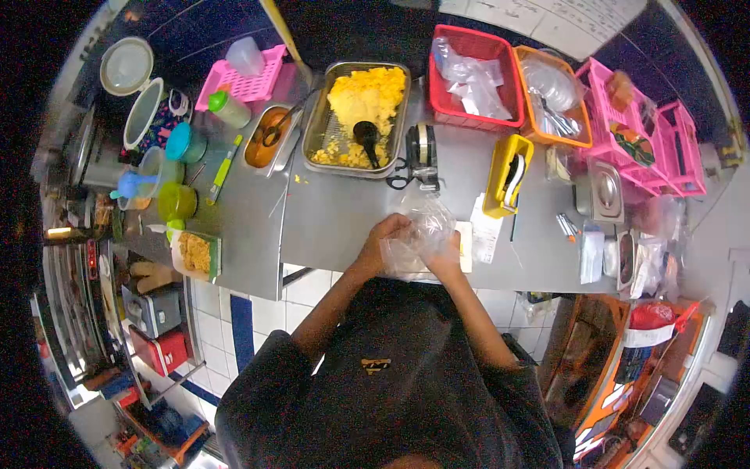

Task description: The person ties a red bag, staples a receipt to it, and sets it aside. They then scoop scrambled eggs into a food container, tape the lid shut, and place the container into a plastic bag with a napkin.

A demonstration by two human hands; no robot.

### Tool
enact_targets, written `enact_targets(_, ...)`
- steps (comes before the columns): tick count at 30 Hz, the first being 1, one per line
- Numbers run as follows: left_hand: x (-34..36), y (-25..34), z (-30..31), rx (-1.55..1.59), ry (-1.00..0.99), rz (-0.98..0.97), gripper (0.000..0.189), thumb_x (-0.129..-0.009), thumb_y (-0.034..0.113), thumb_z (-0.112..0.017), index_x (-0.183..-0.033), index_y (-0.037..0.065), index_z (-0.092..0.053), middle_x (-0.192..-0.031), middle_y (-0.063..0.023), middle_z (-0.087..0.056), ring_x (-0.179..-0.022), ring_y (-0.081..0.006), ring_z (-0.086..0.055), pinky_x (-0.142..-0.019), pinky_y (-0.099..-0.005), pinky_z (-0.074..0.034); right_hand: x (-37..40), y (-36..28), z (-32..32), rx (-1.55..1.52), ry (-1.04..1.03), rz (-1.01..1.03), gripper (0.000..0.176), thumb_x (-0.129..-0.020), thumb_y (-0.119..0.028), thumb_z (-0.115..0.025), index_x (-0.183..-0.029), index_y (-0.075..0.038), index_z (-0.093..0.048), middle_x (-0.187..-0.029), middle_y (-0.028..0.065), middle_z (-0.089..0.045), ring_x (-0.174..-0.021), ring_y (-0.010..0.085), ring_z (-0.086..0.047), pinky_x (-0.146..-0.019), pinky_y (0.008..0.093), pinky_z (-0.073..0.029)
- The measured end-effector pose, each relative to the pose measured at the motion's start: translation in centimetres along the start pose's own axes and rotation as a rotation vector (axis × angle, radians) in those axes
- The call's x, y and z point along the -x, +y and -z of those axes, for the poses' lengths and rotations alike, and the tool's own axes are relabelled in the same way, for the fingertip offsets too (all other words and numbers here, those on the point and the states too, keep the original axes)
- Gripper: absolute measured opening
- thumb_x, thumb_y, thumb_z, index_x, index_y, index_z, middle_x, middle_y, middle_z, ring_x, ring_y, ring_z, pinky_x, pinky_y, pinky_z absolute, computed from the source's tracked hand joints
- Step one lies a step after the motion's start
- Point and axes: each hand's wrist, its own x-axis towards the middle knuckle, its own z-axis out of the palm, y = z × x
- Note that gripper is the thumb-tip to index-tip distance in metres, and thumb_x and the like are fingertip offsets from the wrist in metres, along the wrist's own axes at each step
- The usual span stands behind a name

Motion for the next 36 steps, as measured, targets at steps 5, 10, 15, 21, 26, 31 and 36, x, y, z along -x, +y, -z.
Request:
enact_targets(5,1.0,3.2,0.2,-0.303,0.009,-0.039,0.033,-0.078,0.015,-0.077,-0.104,0.001,-0.062,-0.092,-0.0136,-0.067,-0.089,-0.0249,-0.066,-0.082,-0.0355,-0.052,-1.4,-4.1,2.2,-0.252,-0.027,-0.221,0.021,-0.091,-0.019,-0.068,-0.103,-0.002,-0.072,-0.091,0.0118,-0.073,-0.08,0.0222,-0.07,-0.076,0.0344,-0.056)
enact_targets(10,2.0,2.8,-0.6,-0.362,0.086,-0.236,0.042,-0.072,0.019,-0.08,-0.106,0.001,-0.064,-0.095,-0.0139,-0.069,-0.091,-0.029,-0.067,-0.083,-0.0383,-0.053,-0.8,-3.7,1.1,-0.209,0.019,-0.268,0.032,-0.083,-0.019,-0.075,-0.109,-0.001,-0.067,-0.087,0.0151,-0.066,-0.078,0.0302,-0.063,-0.069,0.0398,-0.052)
enact_targets(15,0.7,1.4,-3.3,-1.022,0.099,-0.371,0.03,-0.08,0.013,-0.069,-0.107,0.0,-0.065,-0.103,-0.0173,-0.068,-0.097,-0.033,-0.066,-0.084,-0.044,-0.051,-1.6,-5.4,2.4,0.079,0.324,0.069,0.044,-0.084,-0.021,-0.074,-0.122,-0.002,-0.062,-0.111,0.0208,-0.061,-0.109,0.0372,-0.056,-0.094,0.0451,-0.046)
enact_targets(21,0.1,-1.0,-1.9,-0.486,-0.114,-0.081,0.028,-0.082,0.009,-0.066,-0.107,-0.002,-0.067,-0.104,-0.0195,-0.069,-0.094,-0.0343,-0.066,-0.079,-0.0464,-0.05,-0.6,-4.2,1.4,-0.255,0.21,-0.145,0.039,-0.091,-0.017,-0.063,-0.128,-0.003,-0.061,-0.129,0.022,-0.059,-0.122,0.0395,-0.053,-0.11,0.0464,-0.035)
enact_targets(26,0.7,2.7,-4.3,-0.412,-0.029,0.031,0.023,-0.083,0.003,-0.065,-0.104,-0.003,-0.067,-0.094,-0.017,-0.07,-0.085,-0.0307,-0.067,-0.075,-0.0411,-0.052,-0.9,-4.4,1.9,-0.107,0.176,-0.086,0.04,-0.089,-0.018,-0.065,-0.125,-0.001,-0.061,-0.124,0.0251,-0.059,-0.119,0.0428,-0.053,-0.104,0.0466,-0.043)
enact_targets(31,1.1,-0.3,-4.0,-0.711,0.038,-0.453,0.011,-0.089,-0.001,-0.064,-0.099,-0.005,-0.067,-0.079,-0.0073,-0.069,-0.062,-0.0158,-0.064,-0.056,-0.0297,-0.051,0.4,-7.8,6.2,0.01,0.049,-0.349,0.032,-0.083,-0.012,-0.069,-0.111,0.003,-0.062,-0.11,0.0254,-0.06,-0.106,0.0444,-0.057,-0.091,0.0472,-0.049)
enact_targets(36,1.3,2.8,-5.3,-0.141,0.052,0.266,0.01,-0.094,0.005,-0.065,-0.094,-0.004,-0.067,-0.077,-0.0055,-0.067,-0.058,-0.01,-0.06,-0.05,-0.0257,-0.048,2.2,-7.4,7.1,0.013,0.029,-0.327,0.026,-0.083,-0.004,-0.068,-0.107,0.002,-0.063,-0.102,0.0227,-0.062,-0.096,0.0424,-0.061,-0.083,0.0449,-0.051)
